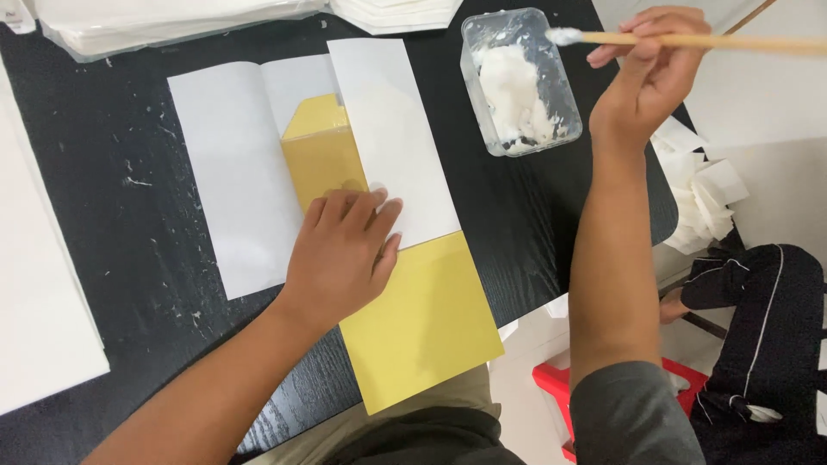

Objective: Folding paper templates and applying glue with a brush to assemble bags

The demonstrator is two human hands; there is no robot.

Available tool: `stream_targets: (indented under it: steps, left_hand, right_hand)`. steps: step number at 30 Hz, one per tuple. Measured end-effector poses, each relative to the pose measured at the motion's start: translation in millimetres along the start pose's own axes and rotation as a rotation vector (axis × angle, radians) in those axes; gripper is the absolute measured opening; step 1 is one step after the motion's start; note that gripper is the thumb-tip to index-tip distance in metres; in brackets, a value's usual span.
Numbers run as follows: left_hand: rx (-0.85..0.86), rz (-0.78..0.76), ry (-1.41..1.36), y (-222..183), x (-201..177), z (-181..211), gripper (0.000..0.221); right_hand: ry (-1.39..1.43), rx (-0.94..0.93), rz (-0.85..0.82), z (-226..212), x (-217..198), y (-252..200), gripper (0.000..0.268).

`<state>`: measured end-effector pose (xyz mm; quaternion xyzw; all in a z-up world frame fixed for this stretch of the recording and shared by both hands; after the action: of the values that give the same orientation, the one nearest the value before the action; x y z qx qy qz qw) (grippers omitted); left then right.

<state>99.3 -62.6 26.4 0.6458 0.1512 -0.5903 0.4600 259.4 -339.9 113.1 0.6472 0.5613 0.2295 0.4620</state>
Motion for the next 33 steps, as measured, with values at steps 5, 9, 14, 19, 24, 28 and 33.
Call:
stream_targets:
  steps: [5, 9, 14, 19, 24, 28, 33]
  left_hand:
    - [0.002, 0.013, -0.021, -1, -2, 1, 0.032]
    - [-0.009, 0.019, -0.018, -1, -1, 0, 0.032]
    - [-0.001, 0.024, -0.003, -2, -2, 1, 0.033]
    - [0.006, 0.012, 0.024, -2, -2, 1, 0.033]
    - [0.003, 0.012, 0.052, -2, -1, 1, 0.033]
    - [0.0, 0.019, 0.045, -2, -3, 1, 0.033]
    - [0.004, 0.016, 0.051, -3, -2, 1, 0.034]
  right_hand:
    - [0.09, 0.16, -0.046, 20, 0, -6, 0.019]
    - [0.036, 0.203, -0.076, 22, 3, -8, 0.008]
    - [-0.008, 0.145, -0.183, 13, 8, -10, 0.01]
    - [-0.123, 0.122, -0.24, 6, 13, -11, 0.013]
    - [-0.167, 0.189, -0.305, 11, 19, -14, 0.012]
    - [-0.125, 0.164, -0.231, 6, 15, -11, 0.01]
    - [-0.133, 0.235, -0.299, 11, 20, -15, 0.015]
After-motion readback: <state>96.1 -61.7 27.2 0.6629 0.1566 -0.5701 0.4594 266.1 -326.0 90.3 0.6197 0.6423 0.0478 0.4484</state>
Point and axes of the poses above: each hand's wrist, its own y-axis towards the middle knuckle, its own x-axis out of the palm, z = x × y, the point moved 7 cm from there along y, towards the middle knuckle, and after that the axes turned 8 degrees about x, right-handed, at the moved point
